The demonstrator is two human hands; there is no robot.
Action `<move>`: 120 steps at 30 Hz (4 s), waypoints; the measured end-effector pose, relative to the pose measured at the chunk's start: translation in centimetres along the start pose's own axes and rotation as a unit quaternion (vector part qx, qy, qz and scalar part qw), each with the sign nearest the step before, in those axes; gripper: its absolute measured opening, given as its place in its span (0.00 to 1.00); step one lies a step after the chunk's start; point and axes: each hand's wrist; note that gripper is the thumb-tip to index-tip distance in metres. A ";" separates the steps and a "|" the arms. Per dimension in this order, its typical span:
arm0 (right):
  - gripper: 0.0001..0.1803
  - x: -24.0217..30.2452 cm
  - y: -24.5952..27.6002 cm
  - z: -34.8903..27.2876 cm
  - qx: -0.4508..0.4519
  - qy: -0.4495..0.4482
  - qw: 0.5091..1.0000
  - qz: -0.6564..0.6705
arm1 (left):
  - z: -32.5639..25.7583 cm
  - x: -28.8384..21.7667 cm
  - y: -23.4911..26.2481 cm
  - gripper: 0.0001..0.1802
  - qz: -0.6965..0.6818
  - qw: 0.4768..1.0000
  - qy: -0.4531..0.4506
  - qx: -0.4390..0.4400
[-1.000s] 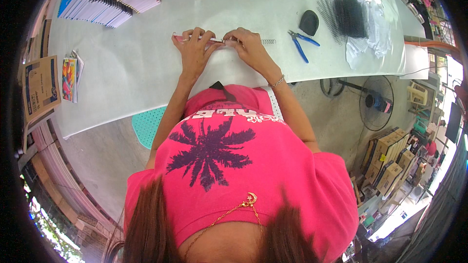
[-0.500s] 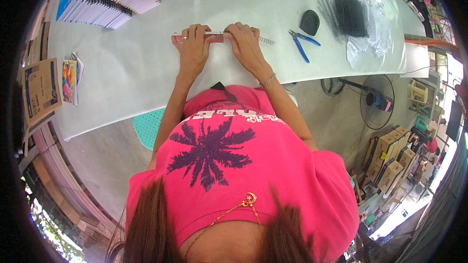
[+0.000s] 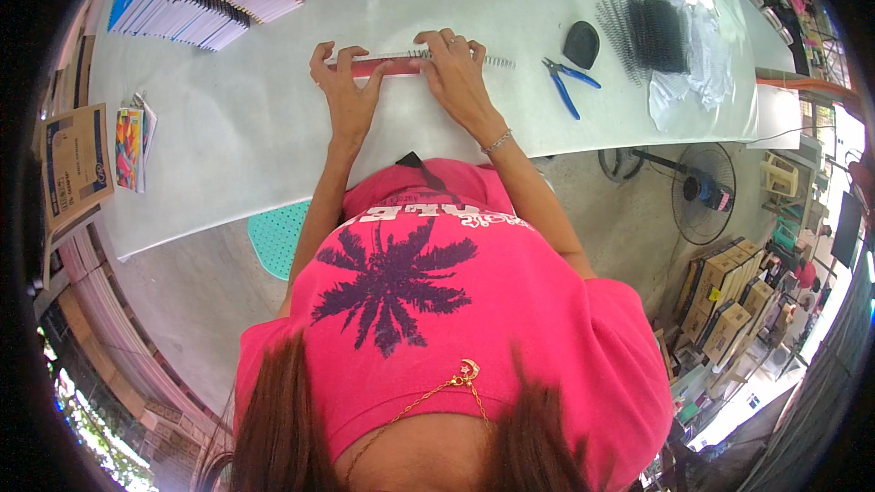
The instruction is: The person sorts colored notebooks into stacks by color, trims the wire spiral of a notebook using pliers, and organizes them on a table.
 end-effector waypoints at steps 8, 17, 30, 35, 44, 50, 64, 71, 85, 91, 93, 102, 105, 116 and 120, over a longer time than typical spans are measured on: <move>0.08 0.2 -1.4 -0.5 -0.035 0.038 0.999 -0.014 | -0.6 -0.2 -0.6 0.29 -0.051 0.997 0.052 0.018; 0.07 -0.7 -1.0 -0.1 -0.008 -0.019 0.996 0.081 | -0.8 0.3 -1.0 0.30 -0.031 0.999 0.042 0.007; 0.09 -0.5 -0.8 0.3 -0.022 -0.038 0.993 0.109 | -0.7 0.2 -1.4 0.29 -0.062 0.996 0.066 0.003; 0.09 -0.8 -0.6 0.3 -0.016 -0.017 0.996 0.085 | -0.7 0.0 -1.3 0.29 -0.050 0.996 0.078 0.017; 0.08 -0.9 -0.1 0.5 0.021 -0.012 0.999 0.045 | -0.7 0.0 -1.4 0.28 -0.038 0.996 0.081 0.017; 0.09 -1.3 0.1 1.0 0.005 -0.002 0.995 0.101 | -0.7 0.0 -1.6 0.27 -0.048 0.995 0.086 0.006; 0.07 -0.5 0.0 0.8 -0.002 0.018 0.997 0.079 | -0.7 -0.1 -1.6 0.29 -0.032 0.995 0.090 0.006; 0.05 0.8 -0.2 0.9 -0.035 0.018 0.998 0.059 | -1.0 0.1 -1.5 0.29 -0.038 0.995 0.089 -0.001; 0.05 -0.5 -0.6 1.0 0.000 0.068 0.997 0.029 | -0.8 -0.4 -1.4 0.28 -0.032 0.995 0.092 0.006; 0.05 -0.3 -0.9 1.0 -0.012 0.045 0.998 0.040 | -0.8 -0.4 -1.6 0.27 -0.032 0.995 0.093 -0.004; 0.05 0.0 -1.0 1.1 -0.013 0.052 0.998 0.032 | -0.9 -0.3 -1.5 0.27 -0.030 0.996 0.089 -0.003; 0.08 -0.9 -1.4 0.8 -0.003 0.068 0.997 0.024 | -0.9 -0.1 -1.7 0.27 -0.025 0.996 0.087 -0.011; 0.08 -0.8 -1.6 0.5 -0.011 0.077 0.997 0.022 | -1.0 0.2 -1.8 0.26 -0.045 0.995 0.083 -0.010; 0.09 -0.9 -0.9 0.6 -0.004 0.044 0.998 0.044 | -0.7 -0.3 -1.7 0.25 -0.049 0.995 0.086 -0.014; 0.08 -0.6 -1.1 0.4 -0.020 0.035 0.999 0.036 | -0.8 -0.4 -1.7 0.25 -0.055 0.994 0.091 -0.015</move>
Point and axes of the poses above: each hand's wrist, its own z-axis towards the middle knuckle, its own y-axis out of the back of the hand, x = y × z, and after that the axes turned 9 degrees about -x, right-handed
